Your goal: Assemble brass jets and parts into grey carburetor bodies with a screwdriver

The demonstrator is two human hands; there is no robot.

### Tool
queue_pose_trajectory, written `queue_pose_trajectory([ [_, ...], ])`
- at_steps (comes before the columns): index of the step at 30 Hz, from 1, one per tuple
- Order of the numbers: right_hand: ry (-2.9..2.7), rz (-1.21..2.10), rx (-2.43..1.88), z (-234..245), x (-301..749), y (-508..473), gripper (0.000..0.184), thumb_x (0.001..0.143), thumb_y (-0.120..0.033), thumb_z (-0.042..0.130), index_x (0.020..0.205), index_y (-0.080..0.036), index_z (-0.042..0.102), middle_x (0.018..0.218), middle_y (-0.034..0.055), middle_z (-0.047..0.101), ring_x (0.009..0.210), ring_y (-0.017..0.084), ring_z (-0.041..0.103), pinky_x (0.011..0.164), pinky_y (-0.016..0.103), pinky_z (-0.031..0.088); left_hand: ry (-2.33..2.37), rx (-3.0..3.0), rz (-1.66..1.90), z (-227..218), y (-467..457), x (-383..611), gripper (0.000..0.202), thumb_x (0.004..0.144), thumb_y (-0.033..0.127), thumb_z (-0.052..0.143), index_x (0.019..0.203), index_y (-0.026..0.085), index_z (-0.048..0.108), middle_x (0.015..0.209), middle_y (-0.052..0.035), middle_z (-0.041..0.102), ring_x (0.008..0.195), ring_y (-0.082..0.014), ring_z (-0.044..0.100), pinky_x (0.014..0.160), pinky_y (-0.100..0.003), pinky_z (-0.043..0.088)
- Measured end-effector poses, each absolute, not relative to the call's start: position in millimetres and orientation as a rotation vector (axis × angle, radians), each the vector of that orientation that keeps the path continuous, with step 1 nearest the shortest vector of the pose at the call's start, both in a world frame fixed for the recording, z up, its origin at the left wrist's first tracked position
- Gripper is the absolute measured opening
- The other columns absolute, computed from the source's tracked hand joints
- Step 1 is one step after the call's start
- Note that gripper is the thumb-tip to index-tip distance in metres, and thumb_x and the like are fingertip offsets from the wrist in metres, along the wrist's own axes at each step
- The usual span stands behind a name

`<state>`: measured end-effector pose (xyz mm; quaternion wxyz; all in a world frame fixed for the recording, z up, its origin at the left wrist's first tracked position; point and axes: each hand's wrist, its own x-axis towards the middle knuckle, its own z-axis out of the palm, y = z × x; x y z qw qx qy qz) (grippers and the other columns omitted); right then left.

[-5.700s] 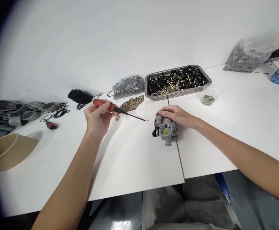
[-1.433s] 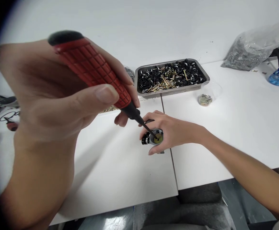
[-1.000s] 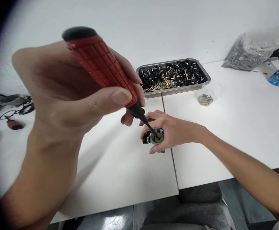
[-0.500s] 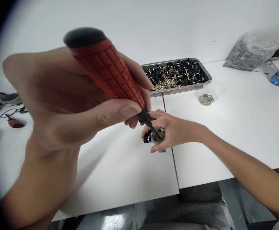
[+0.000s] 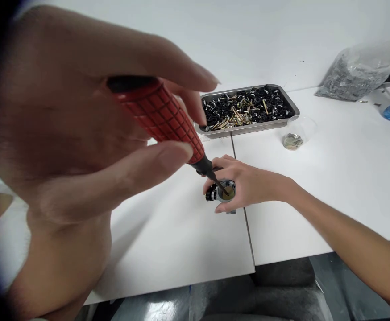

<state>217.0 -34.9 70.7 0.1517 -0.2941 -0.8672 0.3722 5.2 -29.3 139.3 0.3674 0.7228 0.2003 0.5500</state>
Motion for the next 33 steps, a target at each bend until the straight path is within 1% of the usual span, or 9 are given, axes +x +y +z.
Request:
queue_pose_trajectory([
  [5, -2.498, 1.107, -0.853, 75.8, 215.8, -35.9, 0.030, 0.074, -0.034, 0.073, 0.103, -0.026, 0.070, 0.119, 0.0038, 0.059, 0.116, 0.025, 0.053, 0.101, 0.041, 0.045, 0.348, 2.061, 1.476, 151.1, -38.3, 18.7, 0.058, 0.083, 0.069, 0.039, 0.116, 0.029, 0.066, 0.107, 0.0014, 0.065, 0.112, -0.0324, 0.064, 0.069, -0.039, 0.064],
  [9, -2.480, 1.142, -0.819, 73.9, 216.5, -34.4, 0.030, 0.075, -0.032, 0.073, 0.103, -0.026, 0.069, 0.121, 0.0043, 0.058, 0.117, 0.024, 0.053, 0.101, 0.041, 0.046, 0.078, 2.214, 1.603, 163.8, -41.1, 35.4, 0.059, 0.088, 0.065, 0.032, 0.115, 0.025, 0.067, 0.108, 0.0025, 0.064, 0.093, -0.0200, 0.071, 0.069, -0.031, 0.060],
  [12, -2.476, 1.155, -0.806, 73.1, 217.0, -33.8, 0.030, 0.074, -0.031, 0.074, 0.104, -0.025, 0.069, 0.121, 0.0047, 0.058, 0.118, 0.024, 0.053, 0.101, 0.040, 0.047, 0.042, 2.222, 1.519, 171.5, -43.0, 39.2, 0.059, 0.091, 0.062, 0.031, 0.117, 0.022, 0.065, 0.110, 0.0014, 0.063, 0.082, -0.0143, 0.069, 0.066, -0.032, 0.058],
  [18, -2.466, 1.195, -0.804, 74.8, 217.1, -34.9, 0.031, 0.076, -0.030, 0.073, 0.105, -0.023, 0.068, 0.114, 0.0053, 0.061, 0.110, 0.023, 0.057, 0.097, 0.040, 0.050, 0.224, 2.060, 1.094, 179.1, -52.3, 40.0, 0.046, 0.087, 0.055, 0.054, 0.117, 0.022, 0.065, 0.088, -0.0050, 0.070, 0.081, -0.0217, 0.068, 0.061, -0.036, 0.061],
  [21, -2.465, 1.177, -0.794, 74.0, 217.1, -34.6, 0.031, 0.075, -0.030, 0.073, 0.105, -0.023, 0.068, 0.116, 0.0056, 0.060, 0.108, 0.022, 0.058, 0.096, 0.039, 0.050, 0.224, 2.075, 1.197, 176.6, -52.5, 39.7, 0.037, 0.091, 0.048, 0.051, 0.114, 0.024, 0.067, 0.090, -0.0058, 0.071, 0.073, -0.0210, 0.068, 0.057, -0.039, 0.059],
  [23, -2.459, 1.146, -0.774, 72.6, 217.0, -33.7, 0.030, 0.073, -0.030, 0.074, 0.102, -0.024, 0.069, 0.118, 0.0057, 0.058, 0.113, 0.023, 0.055, 0.099, 0.039, 0.049, 0.231, 2.157, 1.266, 173.7, -50.5, 39.2, 0.033, 0.093, 0.045, 0.048, 0.110, 0.026, 0.069, 0.090, -0.0054, 0.070, 0.079, -0.0231, 0.067, 0.061, -0.042, 0.058],
  [25, -2.456, 1.127, -0.733, 71.1, 216.8, -32.6, 0.029, 0.072, -0.029, 0.075, 0.100, -0.023, 0.069, 0.120, 0.0057, 0.058, 0.118, 0.025, 0.052, 0.102, 0.040, 0.046, 0.239, 2.232, 1.350, 170.7, -47.6, 39.9, 0.026, 0.092, 0.042, 0.051, 0.103, 0.030, 0.071, 0.079, -0.0040, 0.065, 0.080, -0.0234, 0.063, 0.062, -0.043, 0.056],
  [28, -2.445, 1.132, -0.707, 69.3, 216.4, -32.3, 0.027, 0.072, -0.028, 0.075, 0.098, -0.022, 0.069, 0.122, 0.0052, 0.057, 0.119, 0.025, 0.051, 0.105, 0.040, 0.044, 0.231, 2.258, 1.513, 166.1, -42.8, 42.2, 0.014, 0.088, 0.035, 0.061, 0.097, 0.034, 0.072, 0.065, -0.0004, 0.055, 0.067, -0.0182, 0.057, 0.055, -0.038, 0.052],
  [33, -2.428, 1.181, -0.760, 67.2, 216.8, -33.8, 0.028, 0.074, -0.027, 0.074, 0.101, -0.023, 0.068, 0.122, 0.0056, 0.056, 0.116, 0.023, 0.052, 0.100, 0.040, 0.047, 0.229, 2.226, 1.515, 157.3, -34.6, 37.3, 0.031, 0.080, 0.018, 0.071, 0.105, 0.034, 0.069, 0.080, 0.0038, 0.067, 0.071, -0.0170, 0.064, 0.058, -0.034, 0.054],
])
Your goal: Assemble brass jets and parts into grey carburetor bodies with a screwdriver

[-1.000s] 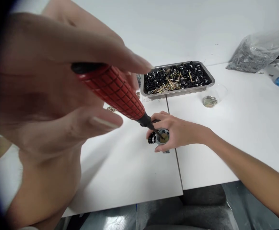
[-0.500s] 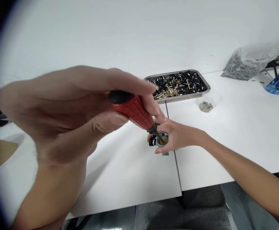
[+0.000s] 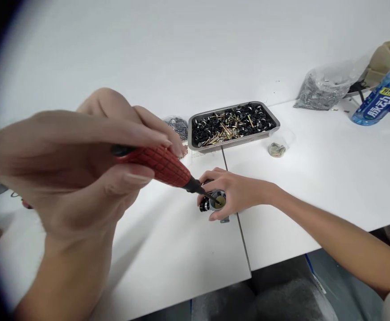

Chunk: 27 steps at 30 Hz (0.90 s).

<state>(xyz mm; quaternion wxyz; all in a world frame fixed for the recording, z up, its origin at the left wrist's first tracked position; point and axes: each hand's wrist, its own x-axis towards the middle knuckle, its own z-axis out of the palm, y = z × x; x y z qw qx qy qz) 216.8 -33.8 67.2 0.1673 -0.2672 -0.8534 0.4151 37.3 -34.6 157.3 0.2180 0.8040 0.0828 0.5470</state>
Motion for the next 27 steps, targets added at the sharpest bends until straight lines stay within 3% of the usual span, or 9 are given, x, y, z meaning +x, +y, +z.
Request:
queue_pose_trajectory([
  [4, -2.426, 1.185, -0.732, 66.7, 217.5, -33.2, 0.029, 0.074, -0.027, 0.074, 0.102, -0.022, 0.067, 0.125, 0.0061, 0.053, 0.112, 0.021, 0.052, 0.098, 0.038, 0.047, 0.190, 2.291, 1.403, 156.8, -33.6, 32.9, 0.037, 0.087, 0.012, 0.060, 0.118, 0.032, 0.064, 0.101, 0.0020, 0.069, 0.082, -0.0214, 0.070, 0.061, -0.037, 0.059],
  [8, -2.451, 1.184, -0.744, 67.1, 217.3, -32.0, 0.030, 0.074, -0.027, 0.073, 0.103, -0.023, 0.067, 0.126, 0.0061, 0.051, 0.112, 0.021, 0.052, 0.099, 0.038, 0.047, 0.247, 2.240, 1.317, 167.0, -40.0, 38.8, 0.031, 0.097, 0.030, 0.046, 0.124, 0.032, 0.060, 0.089, -0.0018, 0.070, 0.072, -0.0217, 0.070, 0.052, -0.037, 0.057],
  [11, -2.451, 1.170, -0.729, 66.9, 217.2, -32.2, 0.029, 0.074, -0.029, 0.073, 0.101, -0.023, 0.068, 0.122, 0.0058, 0.055, 0.114, 0.023, 0.052, 0.100, 0.040, 0.046, 0.223, 2.312, 1.370, 171.6, -42.7, 43.3, 0.034, 0.092, 0.041, 0.052, 0.126, 0.035, 0.058, 0.078, 0.0006, 0.064, 0.066, -0.0185, 0.068, 0.049, -0.034, 0.054],
  [14, -2.442, 1.166, -0.758, 67.3, 217.0, -33.1, 0.028, 0.074, -0.029, 0.073, 0.101, -0.023, 0.069, 0.121, 0.0055, 0.056, 0.113, 0.024, 0.053, 0.100, 0.041, 0.047, 0.278, 2.302, 1.542, 168.1, -41.1, 45.0, 0.036, 0.086, 0.046, 0.059, 0.121, 0.035, 0.061, 0.071, 0.0032, 0.059, 0.067, -0.0159, 0.065, 0.056, -0.033, 0.053],
  [18, -2.454, 1.164, -0.762, 67.3, 216.8, -33.1, 0.029, 0.074, -0.027, 0.073, 0.102, -0.023, 0.068, 0.122, 0.0060, 0.055, 0.112, 0.022, 0.053, 0.098, 0.040, 0.048, 0.228, 2.171, 1.580, 161.3, -37.5, 42.6, 0.037, 0.080, 0.045, 0.068, 0.114, 0.030, 0.066, 0.072, 0.0006, 0.066, 0.059, -0.0165, 0.061, 0.052, -0.036, 0.051],
  [23, -2.457, 1.133, -0.693, 64.5, 217.4, -31.0, 0.029, 0.075, -0.028, 0.072, 0.102, -0.022, 0.067, 0.126, 0.0070, 0.051, 0.112, 0.022, 0.052, 0.099, 0.039, 0.047, 0.243, 2.086, 1.384, 163.7, -40.2, 33.1, 0.042, 0.083, 0.042, 0.066, 0.123, 0.030, 0.063, 0.093, -0.0029, 0.071, 0.072, -0.0262, 0.070, 0.054, -0.044, 0.058],
  [27, -2.472, 1.127, -0.709, 65.9, 217.4, -31.2, 0.029, 0.074, -0.029, 0.073, 0.102, -0.022, 0.067, 0.126, 0.0071, 0.051, 0.113, 0.022, 0.051, 0.099, 0.039, 0.047, 0.227, 2.193, 1.321, 170.7, -44.1, 34.1, 0.046, 0.087, 0.050, 0.058, 0.126, 0.025, 0.063, 0.083, -0.0082, 0.070, 0.071, -0.0264, 0.070, 0.050, -0.041, 0.056],
])
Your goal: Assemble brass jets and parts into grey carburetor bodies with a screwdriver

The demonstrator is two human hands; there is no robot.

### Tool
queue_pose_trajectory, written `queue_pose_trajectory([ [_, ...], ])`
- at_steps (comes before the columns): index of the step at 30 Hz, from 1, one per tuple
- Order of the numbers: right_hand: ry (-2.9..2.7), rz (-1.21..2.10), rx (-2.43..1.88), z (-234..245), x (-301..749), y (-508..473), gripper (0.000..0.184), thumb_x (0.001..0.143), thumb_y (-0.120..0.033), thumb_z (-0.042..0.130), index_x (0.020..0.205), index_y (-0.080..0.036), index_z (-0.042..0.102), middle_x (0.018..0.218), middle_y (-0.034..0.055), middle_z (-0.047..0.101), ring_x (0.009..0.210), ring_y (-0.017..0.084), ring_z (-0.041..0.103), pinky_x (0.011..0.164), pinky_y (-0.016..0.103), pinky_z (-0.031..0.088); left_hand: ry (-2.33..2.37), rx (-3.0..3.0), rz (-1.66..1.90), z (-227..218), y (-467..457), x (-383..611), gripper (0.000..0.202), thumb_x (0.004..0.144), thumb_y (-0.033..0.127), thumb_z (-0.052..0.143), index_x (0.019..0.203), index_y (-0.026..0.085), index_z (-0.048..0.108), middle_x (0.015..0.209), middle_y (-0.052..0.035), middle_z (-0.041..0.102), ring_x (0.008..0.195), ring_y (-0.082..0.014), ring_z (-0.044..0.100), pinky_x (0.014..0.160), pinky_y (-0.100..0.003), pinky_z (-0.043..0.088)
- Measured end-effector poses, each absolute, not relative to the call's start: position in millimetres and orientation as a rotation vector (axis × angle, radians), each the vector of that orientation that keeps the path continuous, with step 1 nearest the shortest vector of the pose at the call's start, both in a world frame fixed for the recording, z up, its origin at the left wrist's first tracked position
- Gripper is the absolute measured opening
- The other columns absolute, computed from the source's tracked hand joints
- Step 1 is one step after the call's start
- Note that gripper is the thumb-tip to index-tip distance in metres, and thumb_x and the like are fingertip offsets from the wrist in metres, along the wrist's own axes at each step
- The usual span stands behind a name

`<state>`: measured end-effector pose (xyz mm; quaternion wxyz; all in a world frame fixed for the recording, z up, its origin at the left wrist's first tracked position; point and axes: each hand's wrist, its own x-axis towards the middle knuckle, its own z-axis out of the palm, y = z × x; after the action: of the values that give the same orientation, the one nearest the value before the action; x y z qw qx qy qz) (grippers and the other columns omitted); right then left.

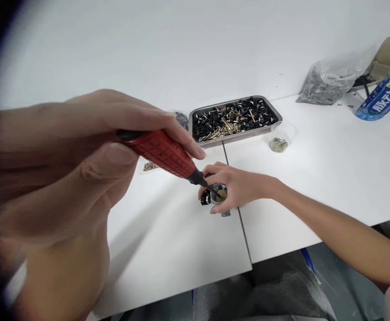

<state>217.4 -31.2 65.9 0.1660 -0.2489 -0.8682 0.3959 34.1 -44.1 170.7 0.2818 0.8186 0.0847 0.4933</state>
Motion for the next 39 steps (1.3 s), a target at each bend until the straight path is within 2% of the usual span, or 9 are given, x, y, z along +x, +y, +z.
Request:
queue_pose_trajectory([
  [6, -2.455, 1.158, -0.754, 68.1, 217.3, -32.6, 0.028, 0.075, -0.027, 0.072, 0.102, -0.022, 0.068, 0.120, 0.0063, 0.055, 0.114, 0.023, 0.052, 0.099, 0.040, 0.047, 0.214, 2.373, 1.528, 165.2, -38.4, 38.5, 0.043, 0.080, 0.048, 0.068, 0.121, 0.036, 0.064, 0.079, -0.0014, 0.062, 0.072, -0.0228, 0.065, 0.056, -0.039, 0.050],
  [10, -2.465, 1.138, -0.725, 66.5, 218.2, -31.6, 0.027, 0.075, -0.027, 0.072, 0.101, -0.022, 0.067, 0.120, 0.0063, 0.055, 0.114, 0.023, 0.051, 0.101, 0.040, 0.046, 0.118, 2.306, 1.636, 160.1, -33.3, 40.4, 0.031, 0.085, 0.044, 0.063, 0.116, 0.041, 0.065, 0.074, 0.0020, 0.061, 0.068, -0.0173, 0.063, 0.055, -0.034, 0.047],
  [14, -2.465, 1.138, -0.693, 63.6, 217.8, -31.0, 0.028, 0.075, -0.028, 0.072, 0.102, -0.022, 0.066, 0.125, 0.0070, 0.051, 0.111, 0.021, 0.052, 0.098, 0.039, 0.047, 0.021, 2.245, 1.429, 163.9, -33.6, 38.1, 0.033, 0.089, 0.050, 0.055, 0.113, 0.032, 0.069, 0.071, -0.0006, 0.061, 0.059, -0.0155, 0.064, 0.048, -0.031, 0.047],
  [18, -2.462, 1.151, -0.701, 63.0, 216.8, -31.4, 0.028, 0.076, -0.027, 0.071, 0.103, -0.022, 0.065, 0.126, 0.0067, 0.050, 0.109, 0.020, 0.052, 0.098, 0.039, 0.048, 0.199, 2.078, 1.450, 165.6, -38.0, 34.4, 0.048, 0.086, 0.058, 0.054, 0.119, 0.026, 0.067, 0.088, -0.0082, 0.069, 0.077, -0.0269, 0.068, 0.060, -0.043, 0.056],
  [20, -2.465, 1.144, -0.704, 64.0, 216.3, -31.7, 0.028, 0.076, -0.028, 0.071, 0.103, -0.023, 0.065, 0.125, 0.0066, 0.050, 0.108, 0.020, 0.052, 0.098, 0.040, 0.047, 0.260, 2.060, 1.410, 164.6, -39.1, 35.1, 0.050, 0.086, 0.058, 0.054, 0.122, 0.025, 0.066, 0.086, -0.0101, 0.070, 0.073, -0.0271, 0.068, 0.059, -0.046, 0.056],
  [23, -2.472, 1.137, -0.728, 66.3, 215.3, -32.6, 0.028, 0.076, -0.028, 0.072, 0.102, -0.023, 0.066, 0.121, 0.0062, 0.053, 0.109, 0.021, 0.052, 0.099, 0.041, 0.047, 0.225, 2.094, 1.442, 160.9, -36.5, 36.7, 0.045, 0.086, 0.054, 0.057, 0.122, 0.028, 0.066, 0.083, -0.0093, 0.069, 0.066, -0.0242, 0.065, 0.051, -0.043, 0.052],
  [29, -2.466, 1.116, -0.724, 64.7, 213.7, -33.1, 0.027, 0.075, -0.028, 0.072, 0.101, -0.023, 0.067, 0.123, 0.0062, 0.053, 0.113, 0.022, 0.051, 0.101, 0.041, 0.045, 0.179, 2.209, 1.513, 154.8, -26.7, 30.6, 0.046, 0.074, 0.042, 0.076, 0.117, 0.034, 0.064, 0.080, -0.0003, 0.064, 0.065, -0.0190, 0.061, 0.055, -0.038, 0.050],
  [34, -2.467, 1.122, -0.698, 61.6, 213.5, -32.2, 0.028, 0.076, -0.029, 0.071, 0.103, -0.023, 0.066, 0.125, 0.0065, 0.050, 0.112, 0.021, 0.051, 0.100, 0.040, 0.045, 0.239, 2.054, 1.417, 154.7, -34.9, 29.8, 0.041, 0.084, 0.041, 0.066, 0.124, 0.034, 0.058, 0.107, -0.0007, 0.069, 0.085, -0.0217, 0.068, 0.066, -0.041, 0.058],
  [39, -2.471, 1.116, -0.708, 64.9, 213.4, -33.2, 0.027, 0.075, -0.027, 0.072, 0.101, -0.023, 0.066, 0.124, 0.0062, 0.052, 0.114, 0.022, 0.051, 0.100, 0.041, 0.045, 0.333, 2.044, 1.372, 160.2, -42.8, 33.4, 0.045, 0.086, 0.056, 0.057, 0.118, 0.026, 0.065, 0.092, -0.0072, 0.070, 0.082, -0.0272, 0.068, 0.065, -0.047, 0.056],
])
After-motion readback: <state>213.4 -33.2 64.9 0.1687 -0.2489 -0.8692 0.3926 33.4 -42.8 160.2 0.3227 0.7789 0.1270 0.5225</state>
